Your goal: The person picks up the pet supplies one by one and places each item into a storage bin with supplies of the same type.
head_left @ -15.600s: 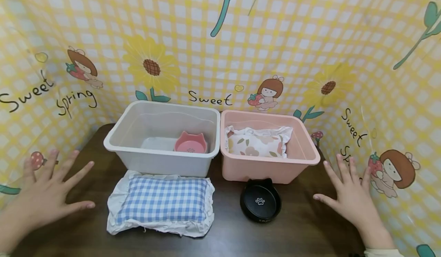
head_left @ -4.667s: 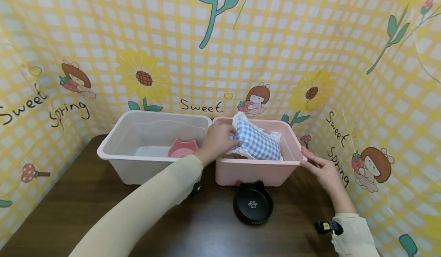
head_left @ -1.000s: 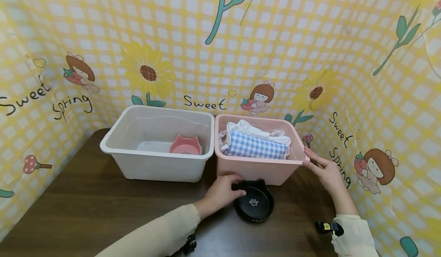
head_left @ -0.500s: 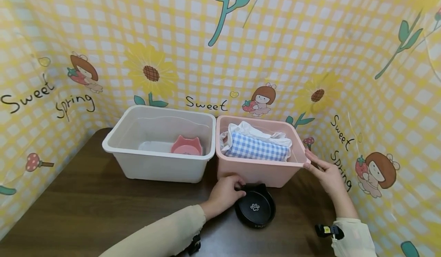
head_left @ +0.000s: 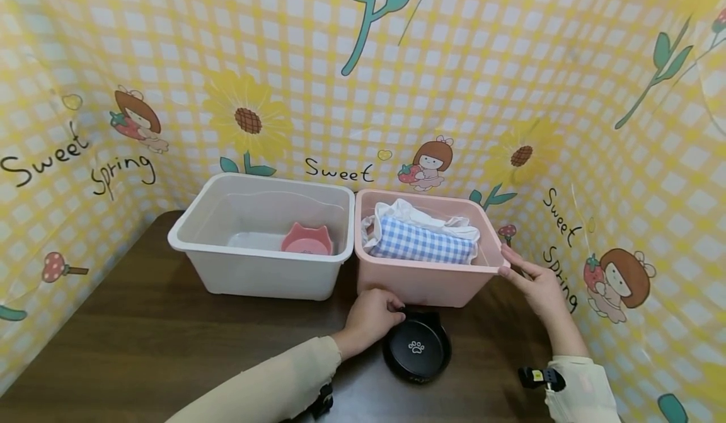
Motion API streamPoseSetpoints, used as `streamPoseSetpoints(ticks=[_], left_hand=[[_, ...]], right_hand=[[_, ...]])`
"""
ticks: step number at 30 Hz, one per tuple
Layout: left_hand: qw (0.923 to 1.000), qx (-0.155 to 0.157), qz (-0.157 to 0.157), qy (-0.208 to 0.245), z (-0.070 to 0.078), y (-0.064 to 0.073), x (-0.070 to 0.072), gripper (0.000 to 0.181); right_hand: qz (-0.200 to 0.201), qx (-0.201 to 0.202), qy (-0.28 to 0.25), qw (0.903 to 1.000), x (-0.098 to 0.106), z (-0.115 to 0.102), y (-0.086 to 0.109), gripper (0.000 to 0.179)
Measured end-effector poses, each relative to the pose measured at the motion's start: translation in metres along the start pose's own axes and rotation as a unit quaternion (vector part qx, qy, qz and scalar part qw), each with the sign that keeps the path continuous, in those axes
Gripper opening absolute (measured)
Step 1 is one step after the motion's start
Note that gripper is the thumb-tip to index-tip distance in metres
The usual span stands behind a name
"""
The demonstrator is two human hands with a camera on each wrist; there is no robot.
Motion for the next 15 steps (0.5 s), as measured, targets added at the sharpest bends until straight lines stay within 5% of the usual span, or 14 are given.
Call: streamPoseSetpoints(ticks=[15], left_hand=[[0.9986,-0.027,-0.009,0.045,0.003,0.008,0.013,0.004]], right_hand=[[0.007,0.005,0.006,0.9999,0.000,0.004,0.000,0.055]])
Point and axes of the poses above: each hand's wrist, its own y-axis away from the middle knuckle, its own x-axis out of the back of the hand, z = x × y, the point moved 2 cm from there along -y, towards the middle knuckle, and after that the axes turned 6 degrees about -x, right-handed, at the moved point
